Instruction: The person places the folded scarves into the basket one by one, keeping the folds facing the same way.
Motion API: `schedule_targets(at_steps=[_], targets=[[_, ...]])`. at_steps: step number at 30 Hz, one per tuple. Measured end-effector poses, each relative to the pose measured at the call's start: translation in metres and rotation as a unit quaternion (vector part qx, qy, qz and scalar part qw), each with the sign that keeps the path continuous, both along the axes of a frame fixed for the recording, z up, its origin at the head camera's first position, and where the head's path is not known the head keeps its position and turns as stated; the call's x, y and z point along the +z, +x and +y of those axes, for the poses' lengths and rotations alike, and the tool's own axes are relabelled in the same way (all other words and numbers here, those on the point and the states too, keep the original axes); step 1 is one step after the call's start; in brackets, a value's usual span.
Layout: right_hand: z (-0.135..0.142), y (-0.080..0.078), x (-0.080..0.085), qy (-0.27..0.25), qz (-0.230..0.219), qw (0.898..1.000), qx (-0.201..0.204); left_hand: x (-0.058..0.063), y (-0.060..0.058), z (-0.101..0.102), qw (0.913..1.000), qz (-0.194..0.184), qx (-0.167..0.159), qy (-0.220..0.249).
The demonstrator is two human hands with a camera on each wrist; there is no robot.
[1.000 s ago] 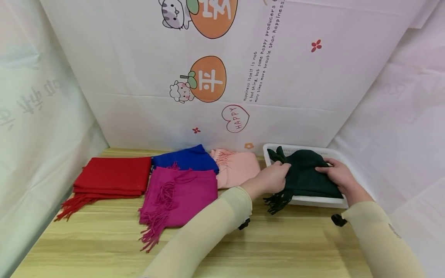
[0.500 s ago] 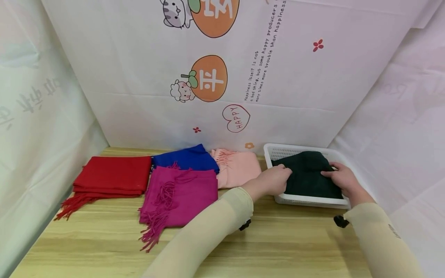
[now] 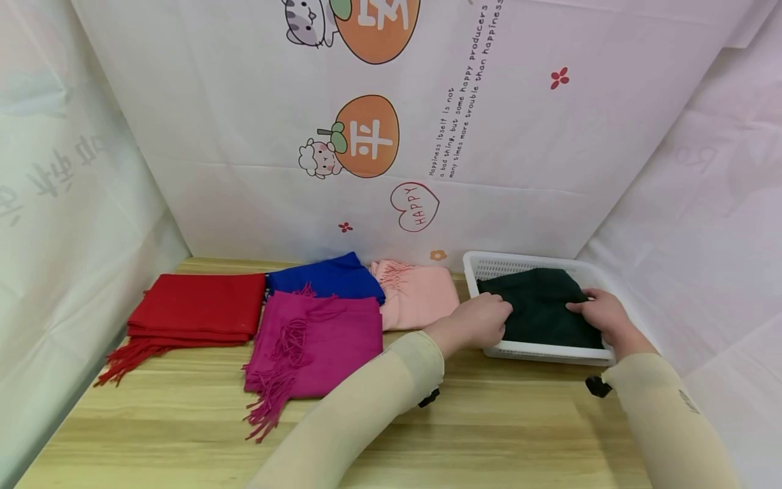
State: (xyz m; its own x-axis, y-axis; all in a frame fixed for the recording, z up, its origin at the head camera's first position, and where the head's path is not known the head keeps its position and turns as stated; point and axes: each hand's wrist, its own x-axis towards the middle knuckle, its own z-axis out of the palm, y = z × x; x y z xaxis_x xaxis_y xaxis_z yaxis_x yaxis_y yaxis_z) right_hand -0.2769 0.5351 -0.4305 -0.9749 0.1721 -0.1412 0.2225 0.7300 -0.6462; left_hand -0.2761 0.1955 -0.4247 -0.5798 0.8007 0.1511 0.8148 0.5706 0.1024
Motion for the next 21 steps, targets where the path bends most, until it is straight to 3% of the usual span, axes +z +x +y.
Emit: schedule_targets(at_steps=[9,15,21], targets=[[0.008,-0.003,0.000,0.030,-0.014,0.999,-0.018,0.001,0.002,-0.004,0.9998,0.018,-0.007,-0.004],[0.015,-0.004,-0.002,0.056,-0.019,0.998,-0.016,-0.002,0.000,-0.004,0.9999,0.008,-0.006,0.004],[0.018,-0.004,-0.004,0.084,-0.016,0.996,-0.011,-0.006,-0.004,-0.004,0.9994,-0.001,-0.030,0.016]])
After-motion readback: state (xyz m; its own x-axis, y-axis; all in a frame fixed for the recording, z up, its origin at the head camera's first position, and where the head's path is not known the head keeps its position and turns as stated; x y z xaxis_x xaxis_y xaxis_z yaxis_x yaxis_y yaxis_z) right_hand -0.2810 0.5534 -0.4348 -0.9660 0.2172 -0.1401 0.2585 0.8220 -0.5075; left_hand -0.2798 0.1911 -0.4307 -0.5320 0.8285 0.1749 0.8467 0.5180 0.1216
